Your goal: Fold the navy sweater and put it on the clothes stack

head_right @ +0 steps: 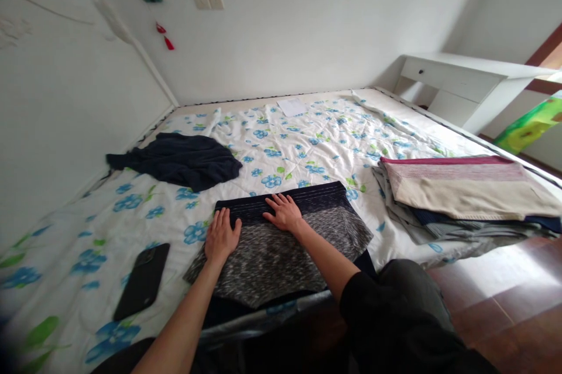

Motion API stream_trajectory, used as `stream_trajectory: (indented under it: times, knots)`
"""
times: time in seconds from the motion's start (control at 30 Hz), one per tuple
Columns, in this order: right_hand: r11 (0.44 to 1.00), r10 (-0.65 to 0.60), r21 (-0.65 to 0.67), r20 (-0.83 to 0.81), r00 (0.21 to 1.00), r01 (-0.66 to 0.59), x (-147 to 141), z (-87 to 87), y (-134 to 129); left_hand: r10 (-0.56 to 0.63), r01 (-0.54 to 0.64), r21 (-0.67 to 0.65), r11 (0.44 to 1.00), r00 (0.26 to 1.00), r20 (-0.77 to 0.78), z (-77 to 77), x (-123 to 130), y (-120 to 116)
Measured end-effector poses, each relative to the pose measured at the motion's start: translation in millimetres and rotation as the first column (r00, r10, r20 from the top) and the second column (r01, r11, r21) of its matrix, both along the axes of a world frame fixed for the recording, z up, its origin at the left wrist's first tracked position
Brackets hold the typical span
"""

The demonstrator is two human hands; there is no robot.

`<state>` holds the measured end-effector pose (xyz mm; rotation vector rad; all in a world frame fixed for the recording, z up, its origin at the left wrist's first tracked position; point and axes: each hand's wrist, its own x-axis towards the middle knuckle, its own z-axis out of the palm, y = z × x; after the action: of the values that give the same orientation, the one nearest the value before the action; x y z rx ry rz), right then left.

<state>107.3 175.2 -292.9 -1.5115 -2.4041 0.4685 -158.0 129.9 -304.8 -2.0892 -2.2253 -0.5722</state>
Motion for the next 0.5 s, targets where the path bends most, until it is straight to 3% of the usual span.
stream_trajectory:
  times: [0.13,0.3,0.4,0.5]
  knots:
    - [0.998,-0.029,-0.057,0.101,0.994,0.035,99,-3.6,7,-0.003,0.003,0.026,1.000,1.000,0.003,-0.3,-1,3]
    - [0.967,-0.179,-0.148,0.179,0.967,0.206,216,-10.2,10,0.001,-0.002,0.063,0.998,1.000,0.009,-0.9,-1,4]
    - [0.951,-0.235,-0.164,0.164,0.958,0.262,244,-20.1,9,0.008,-0.008,0.056,0.998,1.000,0.004,-0.4,-1,4]
    - [0.926,-0.370,-0.074,0.024,0.929,0.370,242,-29.6,11,0.012,-0.012,0.053,0.999,1.000,-0.006,0.2,-1,5]
